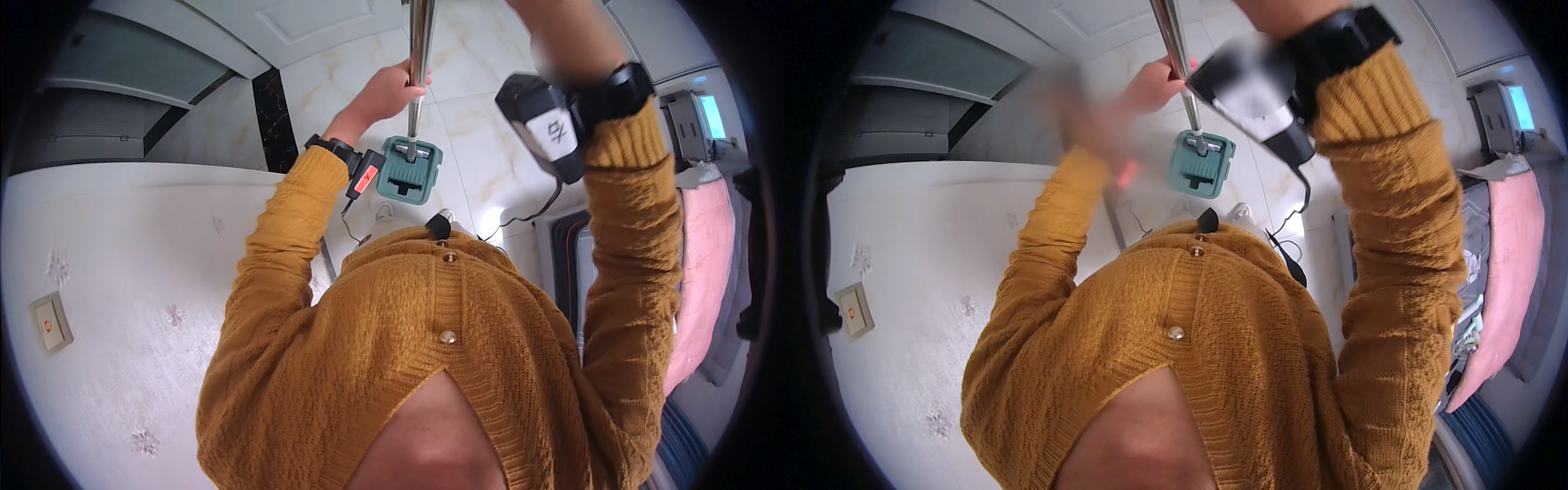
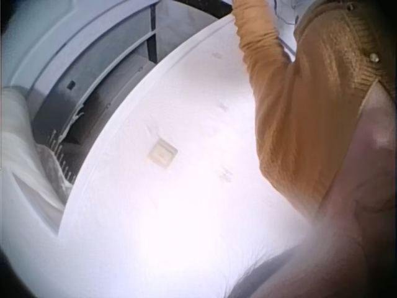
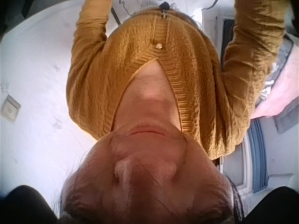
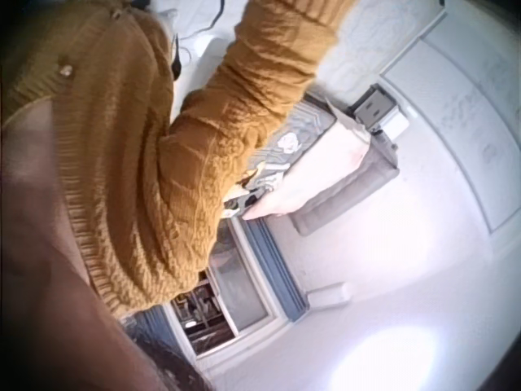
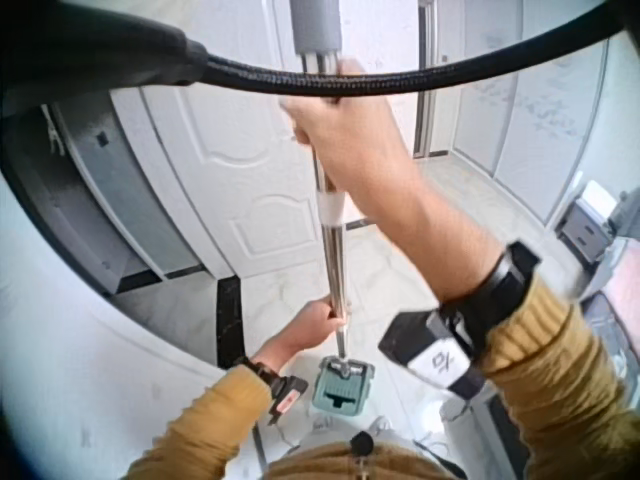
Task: The person mops a tiled floor in a bedroom using a flat mop. They move the mop back and forth across the floor, covering areas near a bed, a glass door, and a clothes rack. The person briefly adjusts the mop handle before continuing to mop.
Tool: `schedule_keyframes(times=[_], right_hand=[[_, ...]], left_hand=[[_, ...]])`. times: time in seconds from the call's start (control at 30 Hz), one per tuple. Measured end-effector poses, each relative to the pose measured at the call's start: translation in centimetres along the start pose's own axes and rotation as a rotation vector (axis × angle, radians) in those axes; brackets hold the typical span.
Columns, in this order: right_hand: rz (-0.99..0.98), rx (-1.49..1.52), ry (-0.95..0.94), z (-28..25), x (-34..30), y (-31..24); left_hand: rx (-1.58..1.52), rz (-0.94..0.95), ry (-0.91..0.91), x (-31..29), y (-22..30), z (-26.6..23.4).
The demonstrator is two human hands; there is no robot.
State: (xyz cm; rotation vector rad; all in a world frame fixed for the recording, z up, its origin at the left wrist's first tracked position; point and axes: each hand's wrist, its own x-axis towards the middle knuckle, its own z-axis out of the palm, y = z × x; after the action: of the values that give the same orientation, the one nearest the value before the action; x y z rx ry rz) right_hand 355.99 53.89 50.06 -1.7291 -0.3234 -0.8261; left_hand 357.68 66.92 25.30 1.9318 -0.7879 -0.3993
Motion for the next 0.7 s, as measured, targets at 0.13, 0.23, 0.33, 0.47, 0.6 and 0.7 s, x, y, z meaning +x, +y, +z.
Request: schedule_keyframes(times=[0.13, 0.23, 0.33, 0.47, 0.6, 0.7], right_hand=[[-0.029, -0.099, -0.022, 2.3, -3.2, 2.9], [0.006, -0.014, -0.04, 3.2, -4.8, 4.5], [0.065, 0.111, -0.033, 3.7, -5.5, 4.6], [0.061, -0.136, -0.121, 3.4, -5.9, 2.8], [0.029, -0.074, -0.056, 2.8, -5.3, 0.4], [-0.116, -0.008, 0.003, 3.1, -4.5, -1.0]], left_hand=[[0.014, -0.124, -0.041, -0.7, -5.0, 1.4], [0.006, -0.188, -0.066, -0.7, -6.1, 1.5], [-0.043, -0.132, -0.054, -0.9, -5.1, 0.8], [-0.031, -0.044, -0.024, -1.0, -1.5, -1.4], [0.091, 0.158, 0.091, -0.5, 5.1, -4.8], [0.214, 0.312, 0.255, -0.7, 10.6, -7.9]])
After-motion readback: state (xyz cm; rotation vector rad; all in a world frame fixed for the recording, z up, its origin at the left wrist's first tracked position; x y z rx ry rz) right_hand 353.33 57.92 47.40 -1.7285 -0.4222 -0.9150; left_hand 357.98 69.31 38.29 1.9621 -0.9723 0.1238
